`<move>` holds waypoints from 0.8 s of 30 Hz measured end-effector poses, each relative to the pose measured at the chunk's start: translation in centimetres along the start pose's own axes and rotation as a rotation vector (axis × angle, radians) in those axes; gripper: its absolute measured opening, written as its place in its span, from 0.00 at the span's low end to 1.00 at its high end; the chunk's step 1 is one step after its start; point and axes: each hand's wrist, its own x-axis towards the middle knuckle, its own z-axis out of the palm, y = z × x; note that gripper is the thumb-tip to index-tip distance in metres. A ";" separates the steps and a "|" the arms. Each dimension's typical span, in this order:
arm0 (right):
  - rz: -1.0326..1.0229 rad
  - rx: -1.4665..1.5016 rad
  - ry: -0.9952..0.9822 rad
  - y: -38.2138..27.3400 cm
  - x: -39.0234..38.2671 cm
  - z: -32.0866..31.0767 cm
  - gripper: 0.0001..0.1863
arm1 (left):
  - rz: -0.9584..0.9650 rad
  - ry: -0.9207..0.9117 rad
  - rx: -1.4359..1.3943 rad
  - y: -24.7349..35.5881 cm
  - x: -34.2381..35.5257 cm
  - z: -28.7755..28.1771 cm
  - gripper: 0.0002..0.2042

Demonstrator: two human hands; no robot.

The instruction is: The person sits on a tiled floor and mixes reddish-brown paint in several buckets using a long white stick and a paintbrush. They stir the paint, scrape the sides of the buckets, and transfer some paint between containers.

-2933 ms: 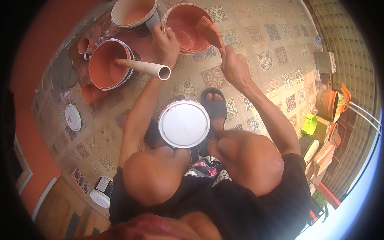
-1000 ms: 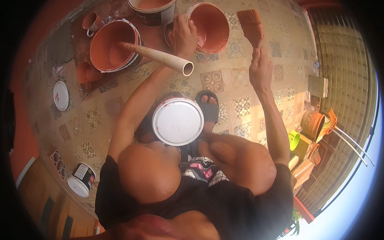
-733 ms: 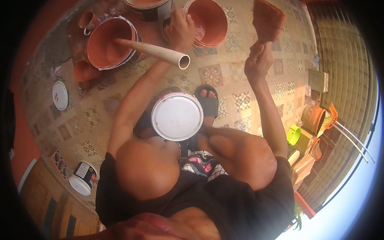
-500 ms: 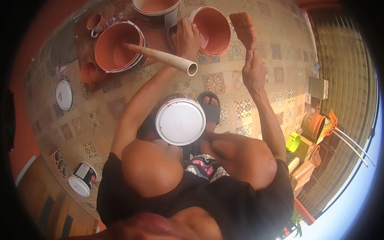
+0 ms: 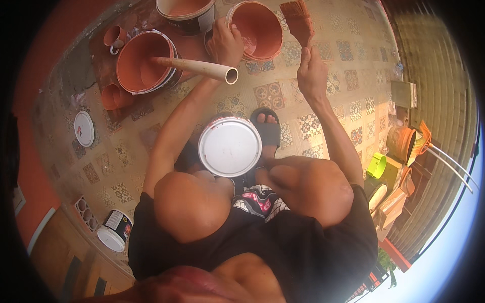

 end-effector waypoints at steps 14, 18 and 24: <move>0.130 0.128 -0.019 2.1 0.5 0.2 0.20 | -0.175 0.008 -0.051 -0.6 -0.3 -1.4 0.13; 0.172 0.336 0.199 1.7 4.1 -9.9 0.28 | -0.302 -0.068 -0.045 -1.3 -1.6 -2.8 0.14; -0.424 0.362 0.844 -5.4 7.3 -32.2 0.20 | -0.226 0.024 -0.005 -2.7 -3.1 -3.8 0.15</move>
